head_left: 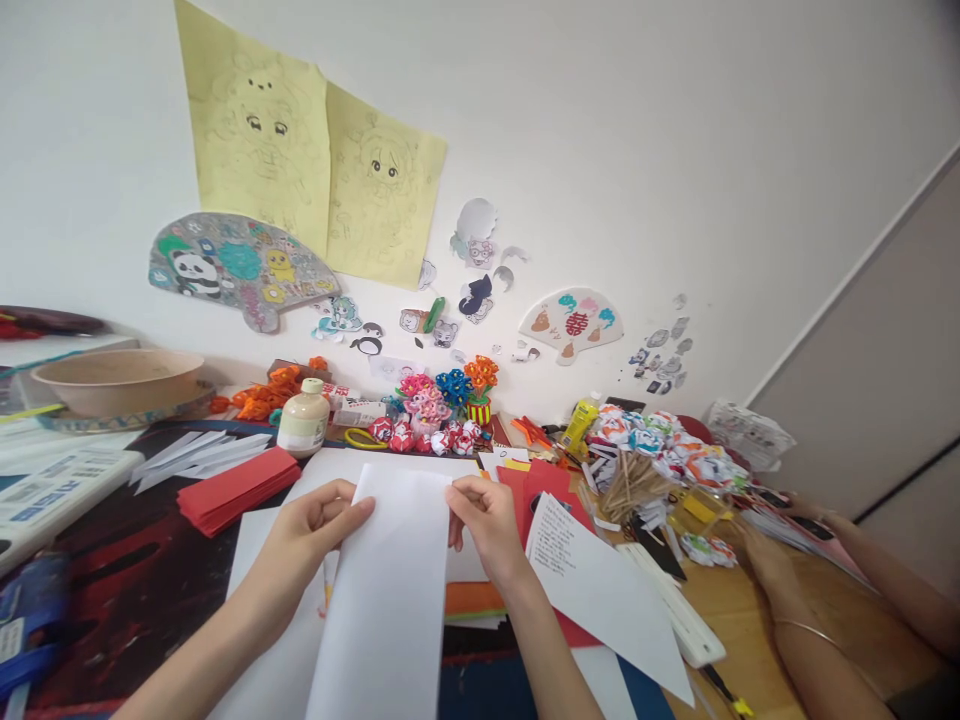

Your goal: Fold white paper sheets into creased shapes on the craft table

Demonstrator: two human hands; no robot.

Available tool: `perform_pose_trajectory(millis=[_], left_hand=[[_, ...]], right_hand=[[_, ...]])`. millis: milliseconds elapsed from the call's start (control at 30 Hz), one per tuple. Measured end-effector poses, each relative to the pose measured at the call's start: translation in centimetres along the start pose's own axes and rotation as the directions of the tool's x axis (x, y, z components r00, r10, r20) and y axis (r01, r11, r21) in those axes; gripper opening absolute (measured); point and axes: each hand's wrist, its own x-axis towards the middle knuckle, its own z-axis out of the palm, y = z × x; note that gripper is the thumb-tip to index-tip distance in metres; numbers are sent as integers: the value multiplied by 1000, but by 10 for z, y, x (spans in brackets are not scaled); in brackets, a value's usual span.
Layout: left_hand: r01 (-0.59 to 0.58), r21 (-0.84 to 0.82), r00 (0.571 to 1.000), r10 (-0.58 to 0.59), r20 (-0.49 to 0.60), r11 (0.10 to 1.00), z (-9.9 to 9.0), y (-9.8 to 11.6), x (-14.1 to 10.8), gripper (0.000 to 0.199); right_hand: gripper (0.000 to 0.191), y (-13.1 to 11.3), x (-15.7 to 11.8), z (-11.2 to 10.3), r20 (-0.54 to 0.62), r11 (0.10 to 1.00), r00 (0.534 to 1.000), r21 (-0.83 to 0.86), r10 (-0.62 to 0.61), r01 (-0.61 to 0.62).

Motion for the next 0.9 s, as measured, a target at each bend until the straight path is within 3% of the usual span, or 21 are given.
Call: perform_pose_trajectory(millis=[167,367,700,800,900], left_hand=[[58,66,996,-62,64,996,-2,9,-1,22],[-109,306,990,131,-53,946,-13,-5,13,36],[-188,529,955,279,-96,828,-21,-27,24,42],[-163,525,955,267,-129,835,-19,-28,24,44],[-135,469,979,191,-75,873,-16,-26,23,43]], right_hand=[[23,2,0,3,41,995,996,53,78,-80],[22,18,3,3,102,991,988,46,117,-122],[24,33,8,1,111,993,987,4,120,-121],[26,32,7,1,103,995,990,-20,96,-95],[27,31,7,0,77,997,995,-36,66,-64]])
